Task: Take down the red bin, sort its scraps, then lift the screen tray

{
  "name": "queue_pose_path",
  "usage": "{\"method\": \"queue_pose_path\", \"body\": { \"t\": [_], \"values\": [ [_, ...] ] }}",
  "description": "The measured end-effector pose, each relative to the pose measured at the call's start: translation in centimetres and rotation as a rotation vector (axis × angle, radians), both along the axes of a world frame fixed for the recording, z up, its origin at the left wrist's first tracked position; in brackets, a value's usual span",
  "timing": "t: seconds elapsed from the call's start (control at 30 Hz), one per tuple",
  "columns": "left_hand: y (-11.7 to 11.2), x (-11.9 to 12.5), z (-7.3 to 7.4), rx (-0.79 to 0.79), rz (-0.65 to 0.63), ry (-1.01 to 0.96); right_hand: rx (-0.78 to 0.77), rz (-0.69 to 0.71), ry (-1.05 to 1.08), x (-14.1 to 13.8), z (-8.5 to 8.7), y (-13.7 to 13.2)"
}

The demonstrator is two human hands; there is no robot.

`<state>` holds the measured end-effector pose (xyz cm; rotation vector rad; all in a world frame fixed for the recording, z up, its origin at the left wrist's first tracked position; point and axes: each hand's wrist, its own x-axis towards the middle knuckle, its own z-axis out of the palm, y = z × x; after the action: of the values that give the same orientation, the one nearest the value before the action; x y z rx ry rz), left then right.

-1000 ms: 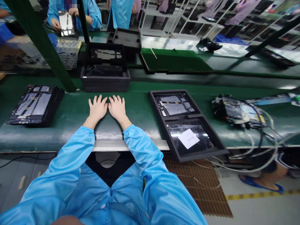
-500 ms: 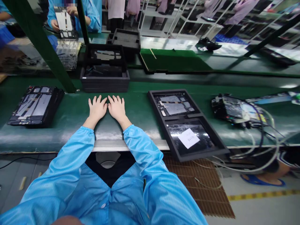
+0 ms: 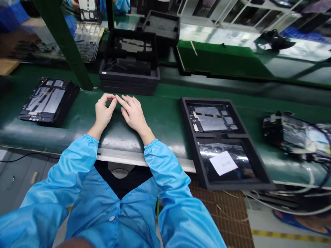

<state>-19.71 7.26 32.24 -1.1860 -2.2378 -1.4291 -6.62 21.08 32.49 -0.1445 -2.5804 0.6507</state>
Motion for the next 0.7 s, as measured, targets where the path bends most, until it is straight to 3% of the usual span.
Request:
{"method": "queue_pose_path", "body": {
  "t": [0.17,0.27,0.47,0.7],
  "values": [
    [0.7,1.0,-0.4,0.070,-0.077,0.003,-0.277,-0.013,0.190,0.0,-0.6,0.3],
    [1.0,1.5,-0.4,-0.008,-0.129,0.023,-0.378,-0.028,0.276,-0.1,-0.9,0.6],
    [1.0,2.1,0.2,-0.153,-0.141,0.066,-0.317,-0.138,0.369,0.0,-0.9,0.7],
    [0.9,1.9,0.2,-0.142,-0.120,0.076,-0.311,-0.091,0.333,0.0,-1.1,0.7]
  ]
}}
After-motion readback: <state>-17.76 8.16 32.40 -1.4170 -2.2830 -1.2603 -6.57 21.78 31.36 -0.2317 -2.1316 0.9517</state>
